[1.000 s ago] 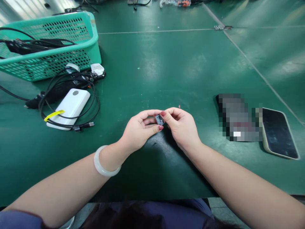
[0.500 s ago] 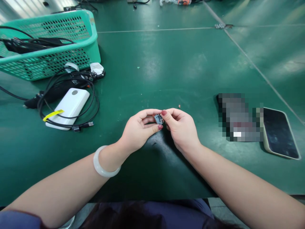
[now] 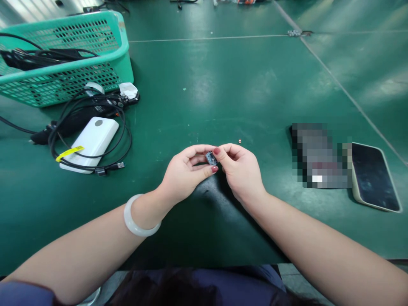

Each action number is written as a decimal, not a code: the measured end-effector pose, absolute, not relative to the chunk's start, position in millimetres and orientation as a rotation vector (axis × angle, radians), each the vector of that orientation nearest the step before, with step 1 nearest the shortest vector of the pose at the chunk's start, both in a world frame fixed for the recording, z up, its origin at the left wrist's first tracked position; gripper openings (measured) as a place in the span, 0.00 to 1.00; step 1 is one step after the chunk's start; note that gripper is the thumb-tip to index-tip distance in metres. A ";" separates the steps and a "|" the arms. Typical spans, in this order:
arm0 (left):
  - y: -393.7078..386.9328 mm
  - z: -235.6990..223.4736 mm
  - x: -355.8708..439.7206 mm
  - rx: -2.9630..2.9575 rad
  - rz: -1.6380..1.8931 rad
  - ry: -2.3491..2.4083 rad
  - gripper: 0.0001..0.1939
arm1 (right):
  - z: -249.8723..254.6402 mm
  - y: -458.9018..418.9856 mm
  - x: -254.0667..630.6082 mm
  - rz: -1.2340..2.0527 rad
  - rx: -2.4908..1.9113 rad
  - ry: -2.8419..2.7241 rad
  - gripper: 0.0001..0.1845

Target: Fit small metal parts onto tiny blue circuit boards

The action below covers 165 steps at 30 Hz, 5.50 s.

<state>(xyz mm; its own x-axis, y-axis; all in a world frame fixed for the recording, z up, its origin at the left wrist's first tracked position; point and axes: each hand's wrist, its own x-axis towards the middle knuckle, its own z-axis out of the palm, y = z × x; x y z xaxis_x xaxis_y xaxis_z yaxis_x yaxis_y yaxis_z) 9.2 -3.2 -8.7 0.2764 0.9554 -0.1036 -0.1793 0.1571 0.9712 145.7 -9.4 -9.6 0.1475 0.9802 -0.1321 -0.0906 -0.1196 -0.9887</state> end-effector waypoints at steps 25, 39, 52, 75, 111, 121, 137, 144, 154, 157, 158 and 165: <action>6.9 -7.1 4.2 0.803 1.034 1.024 0.15 | -9.4 20.6 202.2 0.586 -1.611 -1.592 0.04; 6.5 -14.1 4.0 0.899 1.117 0.921 0.15 | -2.7 -0.2 174.2 0.680 -1.313 -1.717 0.08; 5.3 -12.1 3.4 1.129 1.064 0.856 0.14 | 3.7 -7.5 170.6 0.742 -1.285 -1.600 0.03; 4.4 -13.6 2.9 1.080 1.059 0.816 0.14 | 4.1 -12.5 166.4 0.903 -1.297 -1.468 0.04; 2.3 -9.3 4.7 1.138 1.109 0.870 0.14 | -1.2 -13.1 158.9 1.207 -1.208 -1.176 0.12; 4.9 -16.8 2.5 1.009 1.069 0.801 0.14 | 0.7 -15.1 160.9 1.019 -1.294 -1.316 0.04; 5.9 -14.1 2.6 1.009 1.000 0.869 0.14 | 2.7 -8.7 169.4 1.064 -1.314 -1.395 0.03; 11.7 -17.7 1.1 0.821 1.175 0.921 0.14 | -6.8 2.5 178.5 0.780 -1.457 -1.613 0.08; 11.9 -13.3 3.7 0.752 1.192 1.019 0.08 | -18.5 12.2 169.9 0.495 -1.616 -1.994 0.05; 11.1 -11.7 5.3 0.763 1.183 1.028 0.05 | -18.8 16.1 167.9 0.445 -1.673 -2.040 0.08; 10.9 -11.3 5.6 0.761 1.177 1.030 0.05 | -19.0 17.0 168.0 0.430 -1.687 -2.052 0.09; 10.1 -12.0 6.5 0.812 1.130 1.014 0.09 | -18.4 13.7 171.7 0.358 -1.603 -1.953 0.09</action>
